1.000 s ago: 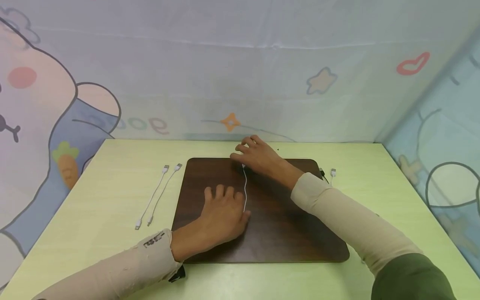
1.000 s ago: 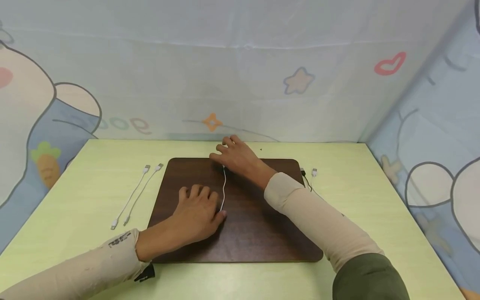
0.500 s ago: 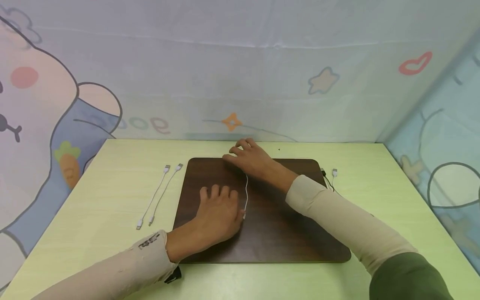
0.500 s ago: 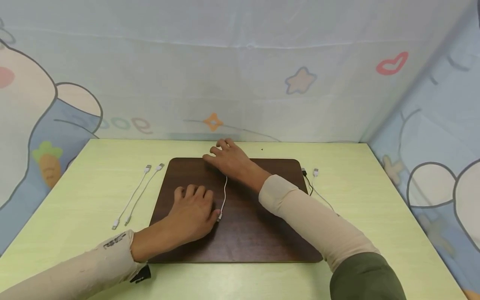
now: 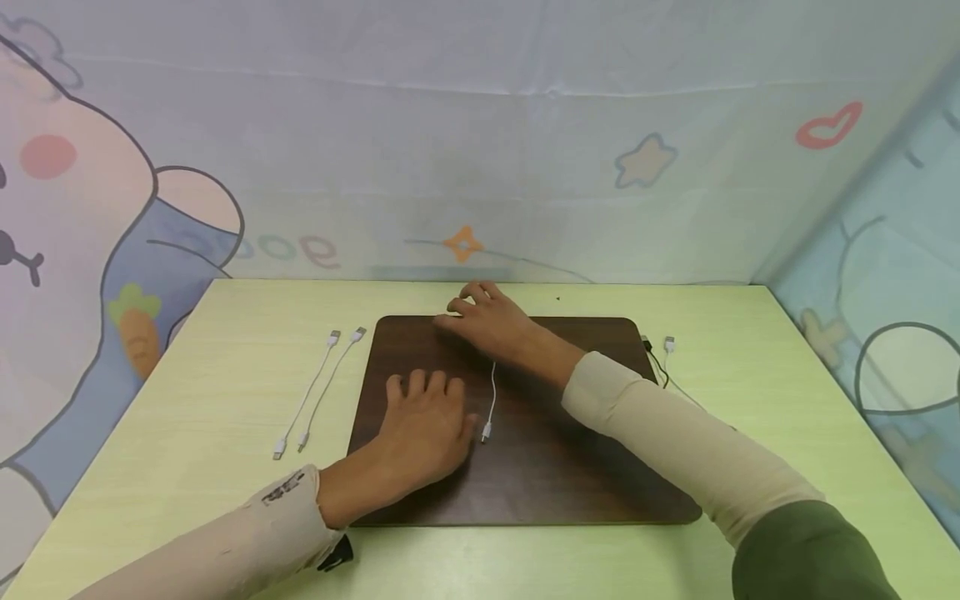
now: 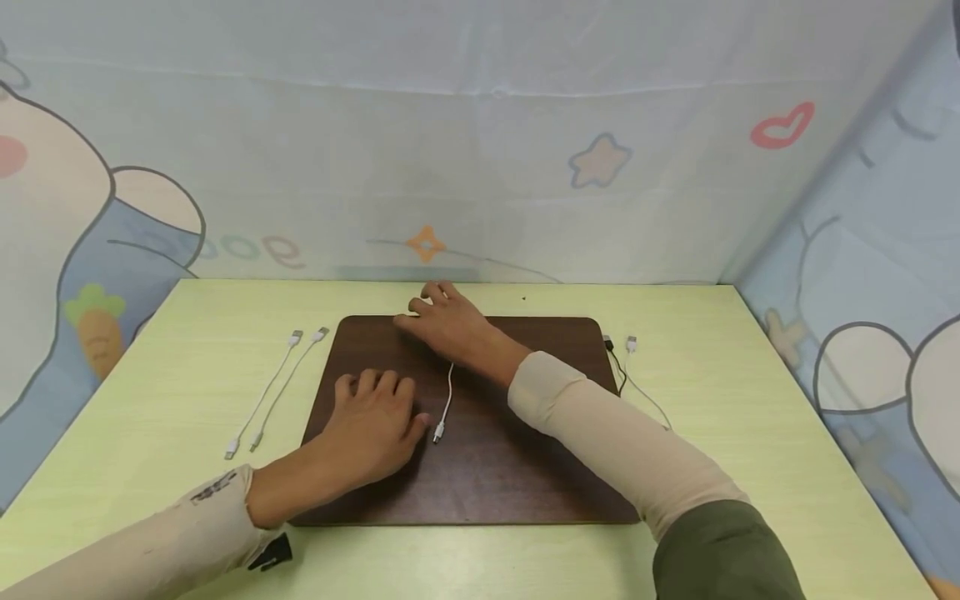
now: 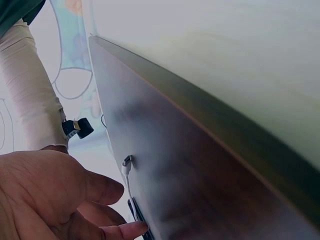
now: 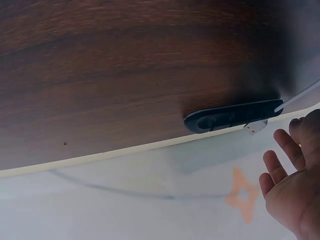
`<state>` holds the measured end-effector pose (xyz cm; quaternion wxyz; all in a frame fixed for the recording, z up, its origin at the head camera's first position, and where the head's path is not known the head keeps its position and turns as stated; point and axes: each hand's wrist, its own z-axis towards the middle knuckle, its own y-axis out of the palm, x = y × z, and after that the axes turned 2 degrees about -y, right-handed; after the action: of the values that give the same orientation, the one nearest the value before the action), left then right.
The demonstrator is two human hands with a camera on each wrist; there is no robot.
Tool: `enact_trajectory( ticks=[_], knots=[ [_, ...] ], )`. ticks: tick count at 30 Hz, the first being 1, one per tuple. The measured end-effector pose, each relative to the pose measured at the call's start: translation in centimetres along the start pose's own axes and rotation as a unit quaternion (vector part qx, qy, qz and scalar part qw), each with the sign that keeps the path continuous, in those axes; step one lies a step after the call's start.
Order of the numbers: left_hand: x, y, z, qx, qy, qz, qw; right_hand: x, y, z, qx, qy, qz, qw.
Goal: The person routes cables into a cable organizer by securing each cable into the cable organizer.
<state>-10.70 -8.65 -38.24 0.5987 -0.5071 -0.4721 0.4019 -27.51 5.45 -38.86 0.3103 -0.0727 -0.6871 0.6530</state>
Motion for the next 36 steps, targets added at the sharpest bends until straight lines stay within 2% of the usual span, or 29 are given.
enact_trajectory(
  ticks=[7, 18, 26, 36],
  knots=[
    [-0.6, -0.2, -0.4, 0.005, -0.01, 0.011, 0.9999, -0.6, 0.0, 0.5, 0.01, -0.008, 0.0, 1.0],
    [-1.1, -0.8, -0.8, 0.002, -0.016, 0.017, 0.9997, -1.7, -0.6, 1.5, -0.001, -0.023, -0.001, 1.0],
    [-1.6, -0.8, -1.1, 0.009, -0.021, 0.021, 0.9995, -2.4, -0.7, 1.9, -0.013, -0.026, -0.012, 1.0],
    [-2.2, -0.8, -1.4, 0.01, -0.027, 0.019, 0.9994, -3.1, -0.9, 2.2, -0.008, -0.031, -0.003, 0.999]
  ],
)
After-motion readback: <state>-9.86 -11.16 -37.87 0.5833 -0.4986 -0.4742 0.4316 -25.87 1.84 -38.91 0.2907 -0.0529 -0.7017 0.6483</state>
